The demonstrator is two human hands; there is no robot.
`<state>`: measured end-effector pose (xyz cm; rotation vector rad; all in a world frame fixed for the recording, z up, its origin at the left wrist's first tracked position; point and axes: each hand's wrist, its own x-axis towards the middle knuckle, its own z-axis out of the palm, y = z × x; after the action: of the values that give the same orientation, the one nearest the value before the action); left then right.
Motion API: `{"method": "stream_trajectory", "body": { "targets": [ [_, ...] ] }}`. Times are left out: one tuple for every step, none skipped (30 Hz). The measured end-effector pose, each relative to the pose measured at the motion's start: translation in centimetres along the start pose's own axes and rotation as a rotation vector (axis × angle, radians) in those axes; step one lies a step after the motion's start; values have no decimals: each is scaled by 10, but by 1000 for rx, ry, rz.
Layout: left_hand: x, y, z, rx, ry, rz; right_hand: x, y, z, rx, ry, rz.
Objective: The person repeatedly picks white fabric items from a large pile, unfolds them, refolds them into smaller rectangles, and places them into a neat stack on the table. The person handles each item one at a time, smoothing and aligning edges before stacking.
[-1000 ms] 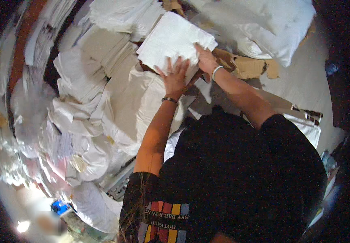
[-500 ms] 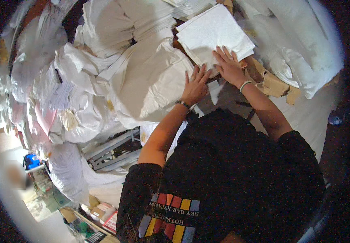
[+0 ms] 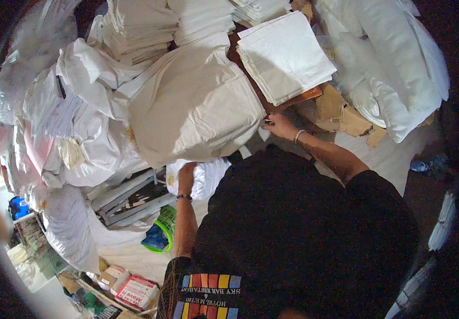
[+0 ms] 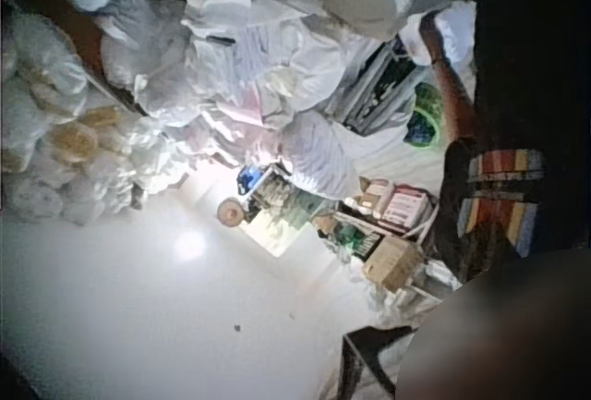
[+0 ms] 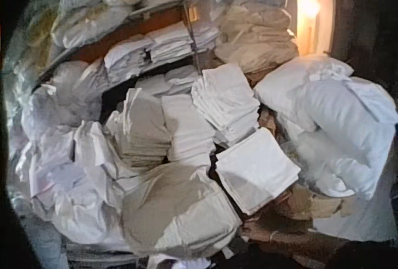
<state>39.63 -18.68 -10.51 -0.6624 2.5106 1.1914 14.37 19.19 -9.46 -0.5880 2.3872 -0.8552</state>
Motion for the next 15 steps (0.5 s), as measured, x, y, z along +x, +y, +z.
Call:
{"method": "stream_trajectory", "body": {
  "targets": [
    [3, 22, 7, -231, -111, 153, 3, 5, 11, 27, 40, 70],
    [5, 47, 16, -430, -255, 79, 5, 9, 21, 54, 89, 132],
    [12, 72, 21, -474, -346, 171, 5, 13, 27, 146, 143, 112],
    [21, 98, 32, -479, -302, 156, 5, 16, 34, 158, 206, 105],
    [29, 120, 40, -520, -258, 201, 4, 20, 39, 167, 262, 123],
    [37, 137, 45, -460, -246, 235, 3, 24, 43, 159, 291, 180],
    [44, 151, 50, -400, -235, 269, 3, 28, 45, 175, 239, 131],
    [50, 162, 54, -364, -212, 314, 5, 32, 48, 176, 161, 119],
    [55, 169, 59, -330, -242, 321, 5, 36, 50, 158, 113, 86],
    [58, 174, 61, -321, -256, 340, 4, 40, 52, 209, 18, 77],
    [62, 176, 61, -306, -305, 361, 5, 42, 54, 241, -48, 45],
    [63, 176, 61, -224, -334, 326, 4, 43, 56, 292, -108, 22],
    [62, 176, 63, -136, -396, 291, 3, 43, 57, 223, -125, -22],
    [60, 176, 67, -64, -445, 266, 2, 40, 58, 175, -137, -55],
    [55, 176, 72, -20, -464, 267, -1, 36, 59, 114, -212, -28]
  ]
}}
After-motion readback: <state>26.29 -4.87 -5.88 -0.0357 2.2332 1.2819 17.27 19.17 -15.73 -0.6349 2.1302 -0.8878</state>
